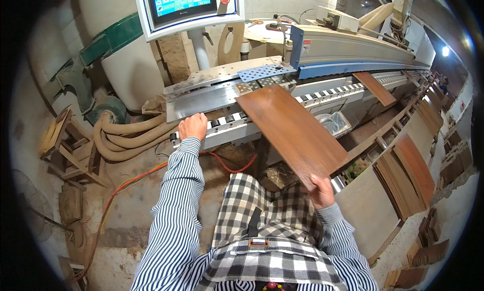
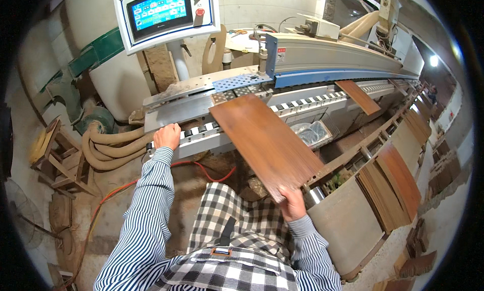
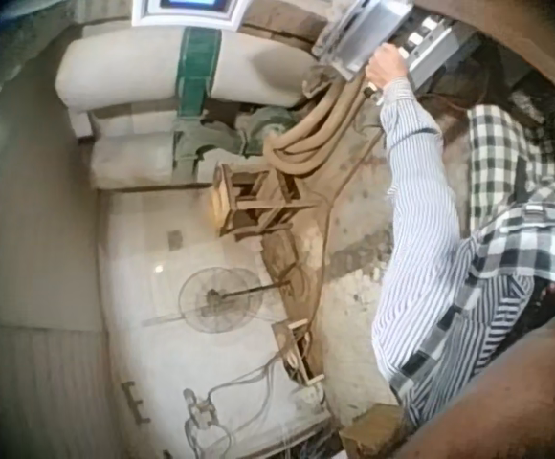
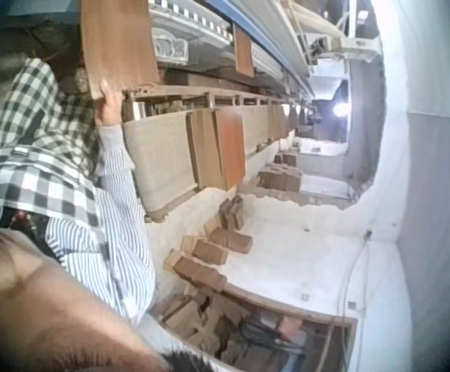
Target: The person repeatedly feeds rectangular wooden planks into a CNC woodworking machine, guides them through the processing area, and stacks the finished planks on a nearby table. The cycle of loading, processing, and stacking is repeated throughout the clip.
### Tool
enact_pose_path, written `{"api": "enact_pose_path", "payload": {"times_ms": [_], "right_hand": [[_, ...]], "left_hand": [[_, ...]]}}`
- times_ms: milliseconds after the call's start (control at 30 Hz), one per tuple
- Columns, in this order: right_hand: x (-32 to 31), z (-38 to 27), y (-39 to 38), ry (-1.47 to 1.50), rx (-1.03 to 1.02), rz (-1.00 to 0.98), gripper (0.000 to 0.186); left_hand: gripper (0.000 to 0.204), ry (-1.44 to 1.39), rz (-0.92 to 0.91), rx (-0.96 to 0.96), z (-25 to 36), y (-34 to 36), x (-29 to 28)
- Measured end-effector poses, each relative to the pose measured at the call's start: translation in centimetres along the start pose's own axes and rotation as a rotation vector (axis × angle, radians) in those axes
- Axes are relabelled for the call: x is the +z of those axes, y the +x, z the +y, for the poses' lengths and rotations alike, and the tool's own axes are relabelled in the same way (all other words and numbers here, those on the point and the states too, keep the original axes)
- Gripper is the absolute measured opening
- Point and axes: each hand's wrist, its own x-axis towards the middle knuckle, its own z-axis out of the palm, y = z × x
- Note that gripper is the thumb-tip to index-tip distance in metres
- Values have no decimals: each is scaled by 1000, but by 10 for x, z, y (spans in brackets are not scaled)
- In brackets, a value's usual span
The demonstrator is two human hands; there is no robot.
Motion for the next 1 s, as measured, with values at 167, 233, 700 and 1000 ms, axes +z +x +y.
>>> {"api": "enact_pose_path", "payload": {"times_ms": [167,233,700,1000], "right_hand": [[68,31,36,-70,220,-201,34],[86,40,44,-77,301,-332,36],[106,68,64,-308,97,-466,24],[81,63,71,-334,-10,-319,24]], "left_hand": [[42,-3,-18,-2,3,-1,-2],[42,-3,-34,0,4,-2,-4],[40,6,-2,6,4,-2,-4],[42,18,-15,-9,7,-2,-7]]}}
